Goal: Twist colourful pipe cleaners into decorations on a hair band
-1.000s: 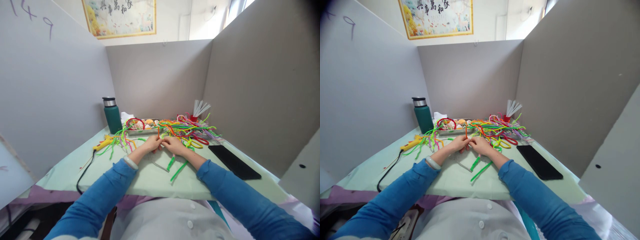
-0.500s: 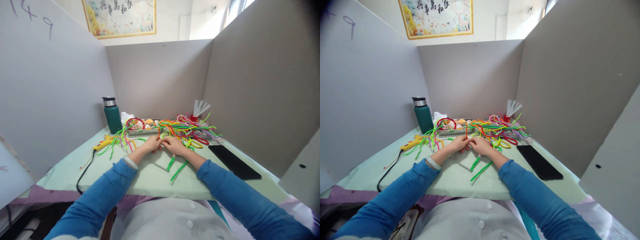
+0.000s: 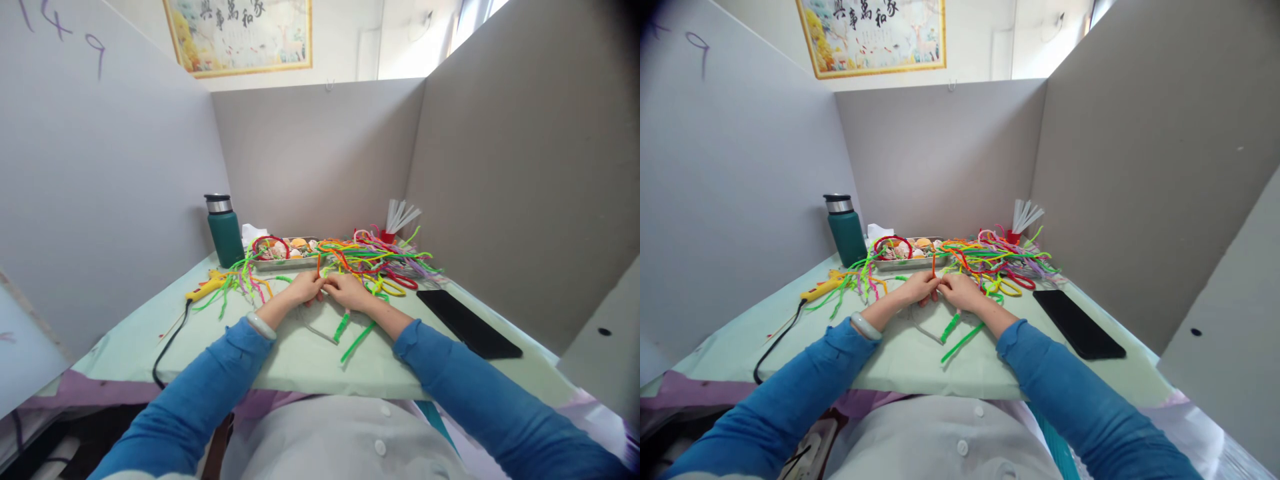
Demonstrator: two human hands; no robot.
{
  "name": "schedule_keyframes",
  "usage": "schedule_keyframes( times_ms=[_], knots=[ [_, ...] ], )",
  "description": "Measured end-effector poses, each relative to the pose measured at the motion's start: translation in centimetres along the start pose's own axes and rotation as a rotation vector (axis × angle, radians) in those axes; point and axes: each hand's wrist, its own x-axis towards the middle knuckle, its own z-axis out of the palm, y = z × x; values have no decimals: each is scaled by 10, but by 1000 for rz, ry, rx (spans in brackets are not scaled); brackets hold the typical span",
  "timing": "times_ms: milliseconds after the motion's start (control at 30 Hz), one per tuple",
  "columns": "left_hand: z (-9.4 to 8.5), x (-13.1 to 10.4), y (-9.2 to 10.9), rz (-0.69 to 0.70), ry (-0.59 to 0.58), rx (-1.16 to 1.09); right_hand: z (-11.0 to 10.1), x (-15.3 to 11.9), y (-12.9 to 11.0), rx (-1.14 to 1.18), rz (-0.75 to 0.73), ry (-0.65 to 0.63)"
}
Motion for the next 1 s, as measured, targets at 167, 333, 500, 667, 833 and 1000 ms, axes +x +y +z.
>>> schedule_keyframes(
  times_ms=[167, 333, 500, 667, 833, 1000],
  knots=[
    [0, -1, 0, 8, -2, -2, 2, 1, 2, -8, -15, 22],
    [1, 0, -1, -2, 1, 7, 1, 0, 1, -13, -13, 19],
    [1, 1, -2, -2, -2, 0, 0, 0, 0, -13, -5, 9],
    [2, 3, -5, 15, 2, 14, 1, 1, 1, -21, -18, 28],
    [1, 2, -3, 21, 7, 6, 1, 1, 1, -13, -29, 29],
    [0, -1, 1, 11, 14, -9, 0, 0, -1, -15, -12, 38]
  ],
)
